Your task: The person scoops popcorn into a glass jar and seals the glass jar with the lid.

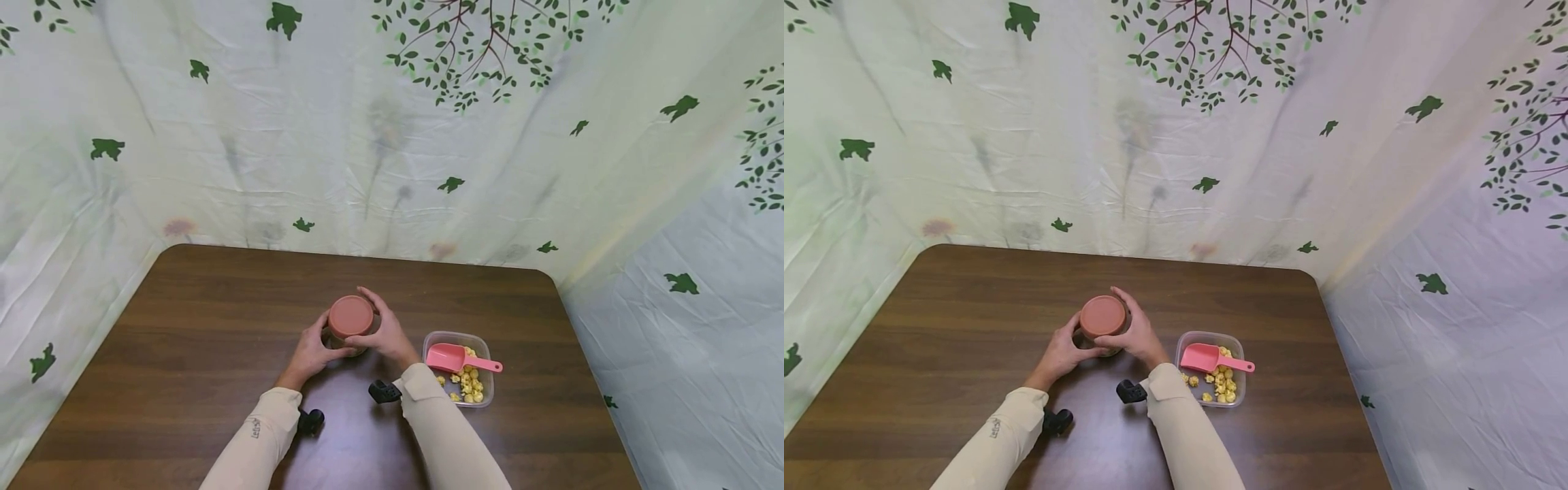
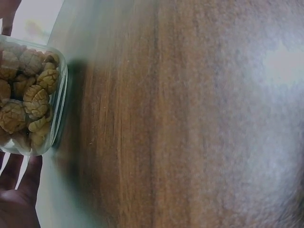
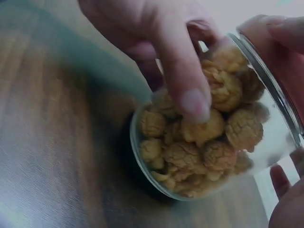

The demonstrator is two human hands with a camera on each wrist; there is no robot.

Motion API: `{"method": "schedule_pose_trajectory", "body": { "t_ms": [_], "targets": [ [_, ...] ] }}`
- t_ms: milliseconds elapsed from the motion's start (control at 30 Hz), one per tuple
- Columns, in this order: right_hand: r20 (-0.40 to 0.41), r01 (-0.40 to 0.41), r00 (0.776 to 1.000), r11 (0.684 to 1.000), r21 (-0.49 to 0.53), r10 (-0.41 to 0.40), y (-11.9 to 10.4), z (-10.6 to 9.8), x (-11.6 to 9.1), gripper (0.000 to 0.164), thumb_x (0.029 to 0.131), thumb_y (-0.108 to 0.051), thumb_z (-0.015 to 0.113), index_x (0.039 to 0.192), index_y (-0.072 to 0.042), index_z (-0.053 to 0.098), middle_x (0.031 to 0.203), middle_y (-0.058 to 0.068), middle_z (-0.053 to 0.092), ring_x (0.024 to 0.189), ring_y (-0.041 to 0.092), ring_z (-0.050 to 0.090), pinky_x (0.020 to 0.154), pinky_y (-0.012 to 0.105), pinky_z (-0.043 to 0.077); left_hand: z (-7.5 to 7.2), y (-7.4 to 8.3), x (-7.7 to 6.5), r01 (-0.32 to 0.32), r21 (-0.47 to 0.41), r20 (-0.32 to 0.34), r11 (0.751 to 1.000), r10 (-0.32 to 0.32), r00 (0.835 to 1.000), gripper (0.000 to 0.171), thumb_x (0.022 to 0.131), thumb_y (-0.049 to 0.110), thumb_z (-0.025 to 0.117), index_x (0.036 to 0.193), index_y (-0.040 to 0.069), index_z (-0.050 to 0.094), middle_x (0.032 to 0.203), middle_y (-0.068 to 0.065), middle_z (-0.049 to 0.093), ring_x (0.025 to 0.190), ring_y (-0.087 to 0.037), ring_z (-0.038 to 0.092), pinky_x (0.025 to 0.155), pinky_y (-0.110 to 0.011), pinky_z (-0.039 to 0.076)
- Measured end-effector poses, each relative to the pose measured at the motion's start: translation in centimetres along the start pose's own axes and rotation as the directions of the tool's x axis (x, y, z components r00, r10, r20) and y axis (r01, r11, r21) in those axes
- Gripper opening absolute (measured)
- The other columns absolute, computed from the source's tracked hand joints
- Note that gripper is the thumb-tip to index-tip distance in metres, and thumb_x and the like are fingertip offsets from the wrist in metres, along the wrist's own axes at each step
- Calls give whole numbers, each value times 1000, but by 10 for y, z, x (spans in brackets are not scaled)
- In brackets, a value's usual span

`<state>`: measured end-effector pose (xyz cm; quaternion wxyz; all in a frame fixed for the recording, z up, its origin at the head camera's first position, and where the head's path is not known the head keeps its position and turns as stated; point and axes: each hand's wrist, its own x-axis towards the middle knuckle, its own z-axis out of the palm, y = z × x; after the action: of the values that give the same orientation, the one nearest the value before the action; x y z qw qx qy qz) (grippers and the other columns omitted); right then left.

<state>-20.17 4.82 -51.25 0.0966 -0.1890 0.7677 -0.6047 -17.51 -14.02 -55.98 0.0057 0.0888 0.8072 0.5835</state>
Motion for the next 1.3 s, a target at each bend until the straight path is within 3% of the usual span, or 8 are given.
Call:
{"method": "schedule_pose_trajectory", "body": {
  "t_ms": [67,233,533,700,833,933,1167,1300],
  "targets": [
    [24,18,1000,1000,1,-18,6,-1,4,92,71,-6,85,149,-14,36,144,4,48,124,26,45,105,50,34,0,0,0,6,-1,1,1000,-6,1000,93,68,16,89,145,4,38,138,-20,51,127,-36,48,104,-53,39],
    [-10,-12,1000,1000,4,13,12,1,4,88,70,-14,87,146,-19,42,136,-1,54,122,20,48,104,50,36,1,-6,1,2,12,-9,1000,-2,1000,94,67,18,90,145,5,38,137,-19,51,127,-35,48,103,-53,40],
    [-172,-17,985,1000,-8,15,11,15,-2,87,66,-18,90,141,-17,47,132,1,57,114,19,51,97,41,43,1,-5,2,-7,35,-19,999,8,1000,92,67,17,90,143,4,40,135,-21,53,125,-36,49,102,-53,41],
    [-214,-7,977,1000,25,12,5,21,-10,88,68,-8,88,144,-12,43,136,8,54,117,27,48,100,52,38,1,-5,2,-26,54,-24,998,28,999,89,66,14,90,140,1,42,133,-23,54,123,-37,50,101,-54,41],
    [-209,3,978,1000,20,2,-11,18,-20,84,71,-3,84,144,-6,42,140,11,51,121,31,44,101,61,33,1,-5,1,-36,47,-29,998,37,999,88,66,12,90,139,0,43,132,-24,54,123,-38,50,102,-54,41],
    [-207,28,978,1000,0,-27,-20,16,-26,80,73,-2,83,142,-2,43,140,13,51,123,30,46,101,59,32,2,-6,1,-23,21,-35,1000,24,999,89,66,12,90,140,1,42,133,-23,54,125,-37,49,103,-53,40],
    [-222,37,974,999,-16,-39,10,16,-20,84,71,-8,86,144,-9,43,141,6,51,125,27,45,101,59,32,3,-7,1,-6,-3,-30,1000,6,1000,92,67,15,90,143,4,40,137,-21,50,129,-36,46,104,-53,38],
    [-150,-11,989,1000,-11,9,15,13,-14,94,69,-13,88,148,-17,37,142,1,48,121,24,45,98,54,37,3,-7,0,-8,23,-31,1000,9,999,92,66,14,90,143,4,40,137,-21,51,128,-36,46,105,-52,38]
  ]
}}
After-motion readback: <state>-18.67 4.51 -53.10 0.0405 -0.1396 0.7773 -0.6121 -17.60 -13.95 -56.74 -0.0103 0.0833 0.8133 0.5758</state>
